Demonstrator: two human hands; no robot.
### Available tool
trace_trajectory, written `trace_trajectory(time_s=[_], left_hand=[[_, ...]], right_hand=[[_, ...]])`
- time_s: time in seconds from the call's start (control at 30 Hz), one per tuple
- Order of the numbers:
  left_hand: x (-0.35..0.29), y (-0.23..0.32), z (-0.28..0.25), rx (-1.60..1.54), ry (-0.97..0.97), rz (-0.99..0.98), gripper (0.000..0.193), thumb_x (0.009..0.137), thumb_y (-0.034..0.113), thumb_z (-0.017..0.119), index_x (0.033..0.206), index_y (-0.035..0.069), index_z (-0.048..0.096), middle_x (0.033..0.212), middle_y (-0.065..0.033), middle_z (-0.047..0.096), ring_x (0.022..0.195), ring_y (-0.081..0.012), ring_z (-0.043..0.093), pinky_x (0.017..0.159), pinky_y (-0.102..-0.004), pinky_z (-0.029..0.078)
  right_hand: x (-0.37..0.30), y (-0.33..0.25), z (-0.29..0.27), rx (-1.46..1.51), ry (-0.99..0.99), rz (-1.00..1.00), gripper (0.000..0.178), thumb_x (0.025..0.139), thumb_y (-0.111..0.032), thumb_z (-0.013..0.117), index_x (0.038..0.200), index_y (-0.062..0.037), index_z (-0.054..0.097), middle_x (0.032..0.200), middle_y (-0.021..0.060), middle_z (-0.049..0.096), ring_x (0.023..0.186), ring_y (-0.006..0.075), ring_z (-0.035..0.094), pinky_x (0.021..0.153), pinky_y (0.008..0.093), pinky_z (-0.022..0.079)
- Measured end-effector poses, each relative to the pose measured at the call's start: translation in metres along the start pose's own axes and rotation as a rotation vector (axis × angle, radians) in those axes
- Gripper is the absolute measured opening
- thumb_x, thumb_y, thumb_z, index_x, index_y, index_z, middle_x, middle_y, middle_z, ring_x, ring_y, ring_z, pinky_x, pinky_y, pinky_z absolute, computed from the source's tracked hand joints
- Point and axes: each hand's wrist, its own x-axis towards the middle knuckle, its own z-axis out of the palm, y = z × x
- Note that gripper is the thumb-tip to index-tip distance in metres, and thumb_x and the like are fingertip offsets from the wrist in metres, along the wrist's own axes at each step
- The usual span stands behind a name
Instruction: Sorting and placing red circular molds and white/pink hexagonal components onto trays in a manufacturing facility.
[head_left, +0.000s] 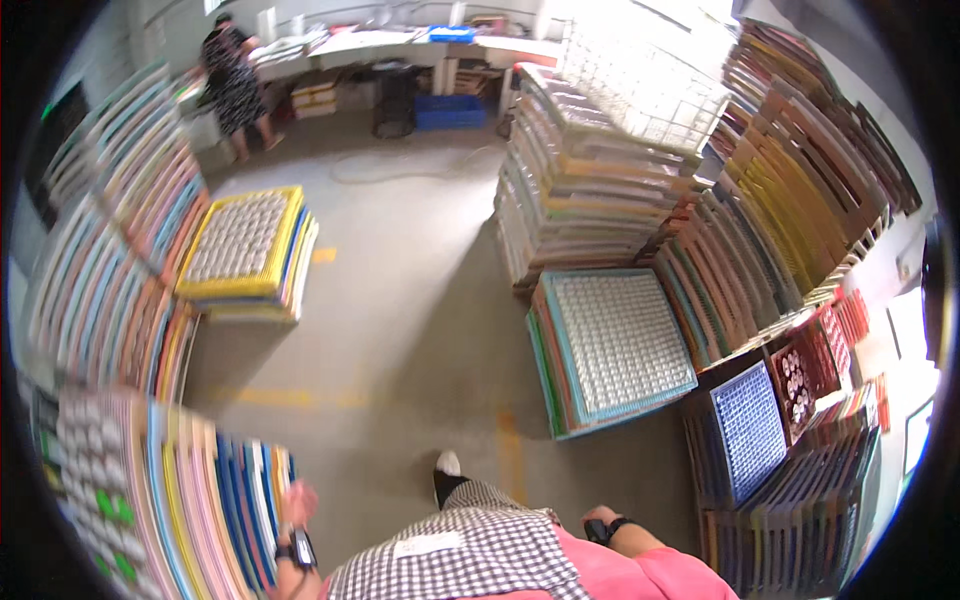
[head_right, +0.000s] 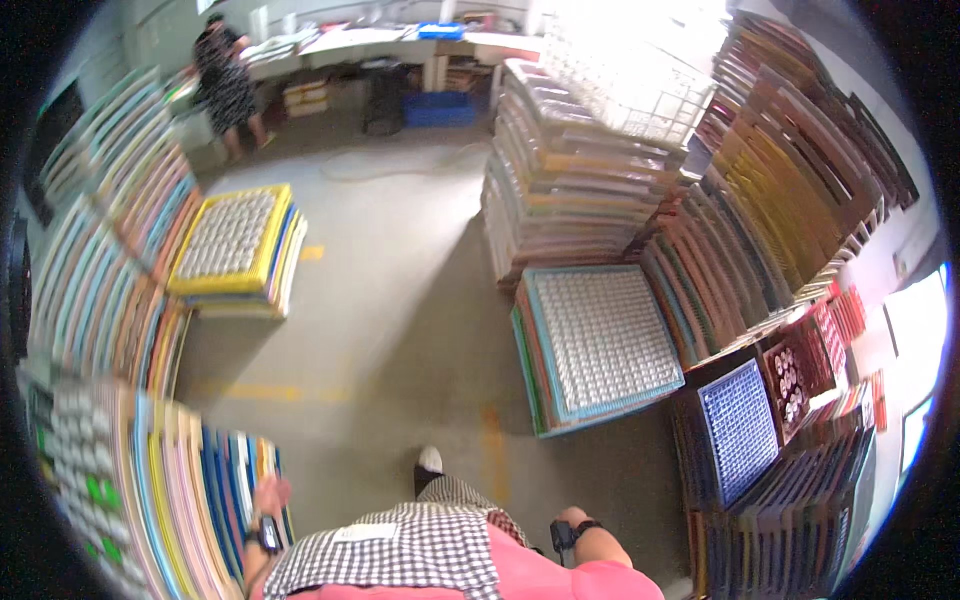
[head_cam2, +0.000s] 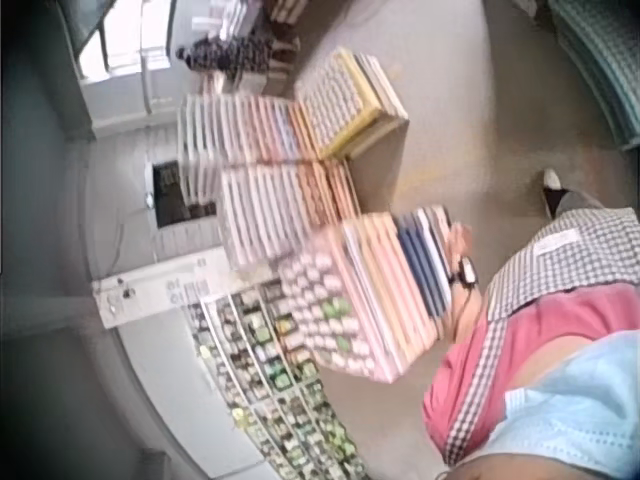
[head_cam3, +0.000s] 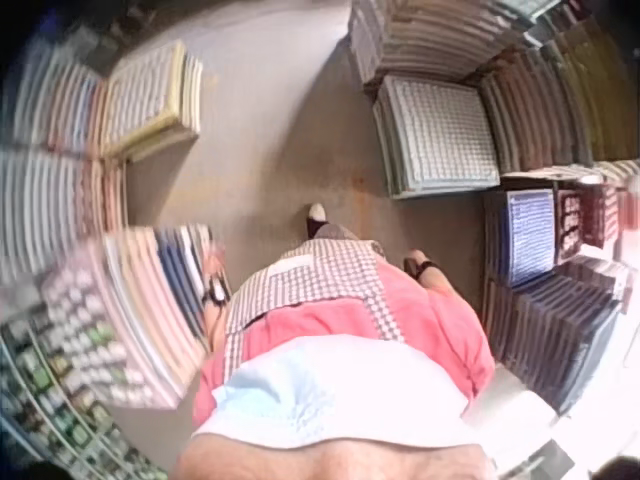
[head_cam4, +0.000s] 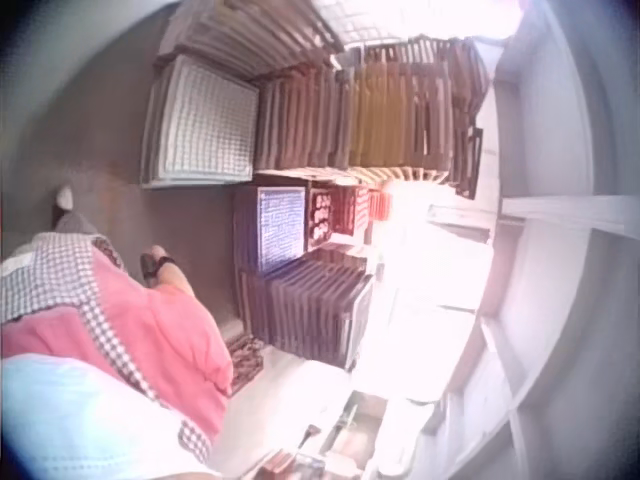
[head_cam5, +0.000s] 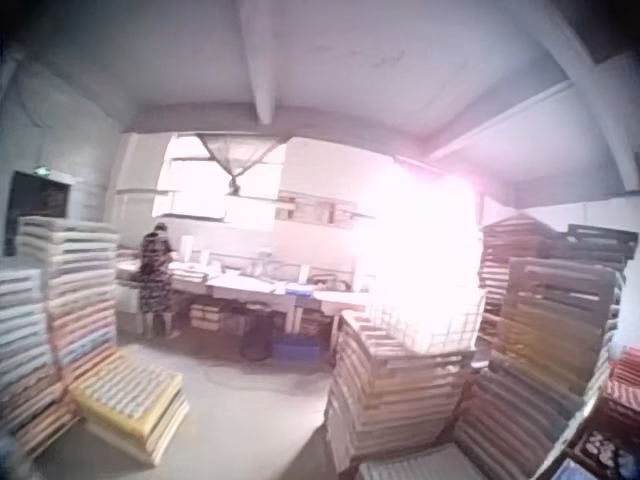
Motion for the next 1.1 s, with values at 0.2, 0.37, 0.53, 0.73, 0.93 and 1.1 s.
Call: trace_trajectory(time_s=[0.2, 0.37, 0.53, 0.73, 0.93, 1.1], left_hand=[[0.071, -0.056, -0.037, 0.348, 0.101, -0.382, 0.014, 0.085, 0.025, 0.050, 0.081, 0.011, 0.054, 0.070, -0.0053, 0.059, 0.058, -0.0170, 0.057, 0.044, -0.0271, 0.044], [0.158, 0.047, 0.003, 0.640, 0.118, -0.391, 0.014, 0.086, 0.024, 0.049, 0.082, 0.011, 0.054, 0.068, -0.0043, 0.057, 0.057, -0.0153, 0.055, 0.044, -0.0261, 0.042], [0.316, 0.185, 0.043, 0.492, 0.189, -0.311, 0.015, 0.087, 0.023, 0.048, 0.082, 0.010, 0.053, 0.066, -0.0033, 0.055, 0.056, -0.0136, 0.053, 0.044, -0.0252, 0.040], [0.586, 0.463, 0.228, 0.199, 0.112, -0.091, 0.013, 0.090, 0.020, 0.046, 0.095, 0.011, 0.052, 0.075, -0.0048, 0.058, 0.061, -0.0139, 0.056, 0.046, -0.0236, 0.041], [0.753, 0.609, 0.396, 0.153, -0.256, 0.112, 0.024, 0.089, 0.024, 0.049, 0.105, 0.007, 0.050, 0.082, -0.0063, 0.060, 0.066, -0.0152, 0.060, 0.050, -0.0232, 0.045], [0.801, 0.606, 0.420, 1.103, -0.352, 0.324, 0.027, 0.088, 0.023, 0.042, 0.069, 0.009, 0.057, 0.058, -0.0088, 0.057, 0.057, -0.0189, 0.059, 0.046, -0.0324, 0.041]], right_hand=[[0.151, -0.299, -0.251, 0.426, 0.342, -0.337, 0.023, 0.086, -0.026, 0.047, 0.081, -0.0076, 0.060, 0.066, 0.0044, 0.056, 0.063, 0.0126, 0.056, 0.055, 0.0289, 0.046], [0.259, -0.451, -0.386, 0.694, 0.261, -0.459, 0.027, 0.082, -0.028, 0.052, 0.091, -0.0046, 0.061, 0.071, 0.0092, 0.061, 0.063, 0.0171, 0.059, 0.061, 0.0305, 0.046], [0.347, -0.462, -0.419, 0.410, 0.109, -0.187, 0.026, 0.081, -0.027, 0.051, 0.091, -0.0067, 0.063, 0.075, 0.0118, 0.063, 0.068, 0.0218, 0.061, 0.063, 0.0325, 0.047], [0.408, -0.418, -0.449, 0.453, -0.056, 0.070, 0.028, 0.073, -0.030, 0.050, 0.072, -0.0052, 0.063, 0.069, 0.0107, 0.063, 0.067, 0.0243, 0.061, 0.062, 0.0357, 0.046], [0.550, -0.468, -0.541, 0.597, -0.049, 0.215, 0.024, 0.077, -0.025, 0.053, 0.074, -0.0043, 0.063, 0.065, 0.0079, 0.062, 0.061, 0.0177, 0.060, 0.056, 0.0321, 0.046], [0.718, -0.589, -0.717, 0.567, 0.171, -0.032, 0.023, 0.081, -0.025, 0.053, 0.073, -0.0049, 0.061, 0.058, 0.0040, 0.057, 0.052, 0.0124, 0.056, 0.047, 0.0308, 0.043]])
